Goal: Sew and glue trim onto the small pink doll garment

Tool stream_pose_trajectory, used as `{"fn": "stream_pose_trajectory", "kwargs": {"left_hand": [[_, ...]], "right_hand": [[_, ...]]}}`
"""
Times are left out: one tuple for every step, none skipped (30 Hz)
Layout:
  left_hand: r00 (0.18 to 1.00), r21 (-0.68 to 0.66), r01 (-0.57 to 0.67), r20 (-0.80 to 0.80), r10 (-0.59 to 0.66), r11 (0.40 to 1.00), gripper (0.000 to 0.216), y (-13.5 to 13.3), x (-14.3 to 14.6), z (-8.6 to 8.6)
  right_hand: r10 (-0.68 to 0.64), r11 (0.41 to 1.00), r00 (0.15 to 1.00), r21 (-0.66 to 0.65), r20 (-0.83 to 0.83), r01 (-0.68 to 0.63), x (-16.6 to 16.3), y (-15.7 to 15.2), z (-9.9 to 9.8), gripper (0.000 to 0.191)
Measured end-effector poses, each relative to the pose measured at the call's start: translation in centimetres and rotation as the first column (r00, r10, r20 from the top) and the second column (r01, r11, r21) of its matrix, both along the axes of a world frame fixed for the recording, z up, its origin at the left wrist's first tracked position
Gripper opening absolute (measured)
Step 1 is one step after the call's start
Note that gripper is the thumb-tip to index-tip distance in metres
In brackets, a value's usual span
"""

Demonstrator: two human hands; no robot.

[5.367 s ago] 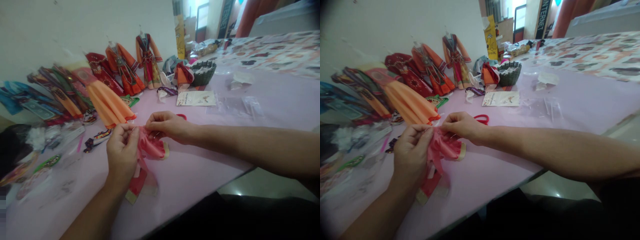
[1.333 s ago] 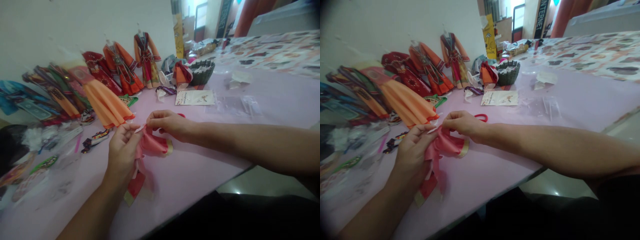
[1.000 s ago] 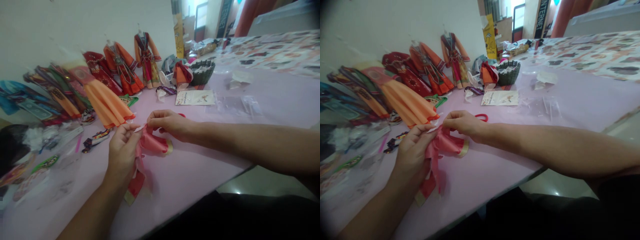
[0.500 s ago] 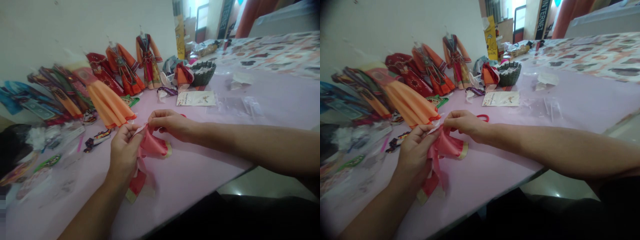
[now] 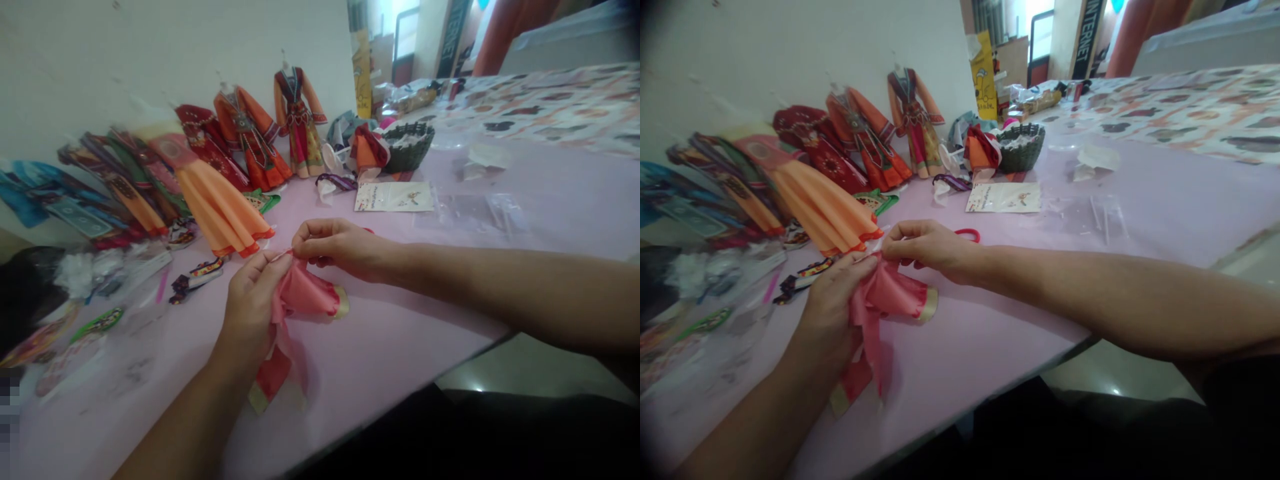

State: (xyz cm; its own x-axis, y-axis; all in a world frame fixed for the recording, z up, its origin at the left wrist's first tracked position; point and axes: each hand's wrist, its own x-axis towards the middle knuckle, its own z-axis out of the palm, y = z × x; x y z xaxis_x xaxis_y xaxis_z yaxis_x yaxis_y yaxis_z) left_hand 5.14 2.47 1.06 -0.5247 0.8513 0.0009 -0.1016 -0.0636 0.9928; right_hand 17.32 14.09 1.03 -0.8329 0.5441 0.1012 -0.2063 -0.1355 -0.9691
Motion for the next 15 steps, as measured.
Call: {"fn": "stream_pose_trajectory", "kwargs": {"left_hand": [[1.0, -0.01, 0.004, 0.0, -0.004, 1.0, 0.017, 0.0, 0.0, 0.0], [1.0, -0.02, 0.008, -0.004, -0.008, 1.0, 0.019, 0.0, 0.0, 0.1], [1.0, -0.029, 0.015, -0.01, -0.016, 0.999, 0.021, -0.1, 0.0, 0.1], [1.0, -0.036, 0.024, -0.018, -0.025, 0.999, 0.023, -0.1, 0.0, 0.1], [0.999, -0.043, 0.033, -0.028, -0.034, 0.999, 0.024, -0.1, 0.0, 0.0], [0.998, -0.047, 0.041, -0.041, -0.042, 0.998, 0.025, -0.2, -0.1, 0.0], [0.997, -0.046, 0.044, -0.059, -0.047, 0.998, 0.025, -0.2, -0.2, -0.1], [0.996, -0.038, 0.043, -0.081, -0.046, 0.998, 0.025, -0.3, -0.3, -0.2], [0.994, -0.029, 0.04, -0.102, -0.042, 0.999, 0.024, -0.3, -0.4, -0.3], [0.992, -0.022, 0.033, -0.121, -0.036, 0.999, 0.022, -0.3, -0.5, -0.4], [0.99, -0.019, 0.028, -0.137, -0.03, 0.999, 0.02, -0.4, -0.6, -0.5], [0.988, -0.018, 0.021, -0.152, -0.024, 1.0, 0.018, -0.4, -0.7, -0.5], [0.986, -0.019, 0.017, -0.164, -0.02, 1.0, 0.016, -0.4, -0.7, -0.6], [0.985, -0.023, 0.014, -0.171, -0.017, 1.0, 0.015, -0.4, -0.7, -0.6], [0.984, -0.024, 0.012, -0.175, -0.016, 1.0, 0.014, -0.4, -0.7, -0.6]], "right_hand": [[0.015, 1.0, 1.0, -0.003, -0.008, -0.015, 0.0, 0.1, -0.1, 0.011], [0.028, 1.0, 1.0, -0.007, -0.014, -0.028, -0.1, 0.2, -0.1, 0.012], [0.04, 0.999, 0.999, -0.012, -0.018, -0.04, -0.1, 0.4, -0.2, 0.012], [0.052, 0.998, 0.998, -0.017, -0.022, -0.052, -0.2, 0.5, -0.2, 0.012], [0.064, 0.998, 0.998, -0.022, -0.026, -0.064, -0.2, 0.7, -0.2, 0.011], [0.073, 0.997, 0.997, -0.028, -0.031, -0.074, -0.2, 0.8, -0.3, 0.011], [0.08, 0.996, 0.996, -0.034, -0.037, -0.081, -0.2, 1.0, -0.3, 0.01], [0.085, 0.996, 0.996, -0.039, -0.041, -0.086, -0.2, 1.1, -0.3, 0.009], [0.086, 0.995, 0.995, -0.044, -0.046, -0.088, -0.2, 1.1, -0.3, 0.009], [0.084, 0.995, 0.995, -0.048, -0.05, -0.086, -0.2, 1.2, -0.3, 0.009], [0.082, 0.995, 0.995, -0.053, -0.054, -0.085, -0.2, 1.2, -0.3, 0.009], [0.079, 0.995, 0.995, -0.057, -0.057, -0.083, -0.2, 1.2, -0.3, 0.009], [0.077, 0.995, 0.995, -0.061, -0.061, -0.081, -0.2, 1.1, -0.3, 0.01], [0.075, 0.995, 0.995, -0.066, -0.067, -0.079, -0.2, 1.1, -0.3, 0.01], [0.072, 0.995, 0.995, -0.07, -0.073, -0.077, -0.1, 1.1, -0.3, 0.011]]}}
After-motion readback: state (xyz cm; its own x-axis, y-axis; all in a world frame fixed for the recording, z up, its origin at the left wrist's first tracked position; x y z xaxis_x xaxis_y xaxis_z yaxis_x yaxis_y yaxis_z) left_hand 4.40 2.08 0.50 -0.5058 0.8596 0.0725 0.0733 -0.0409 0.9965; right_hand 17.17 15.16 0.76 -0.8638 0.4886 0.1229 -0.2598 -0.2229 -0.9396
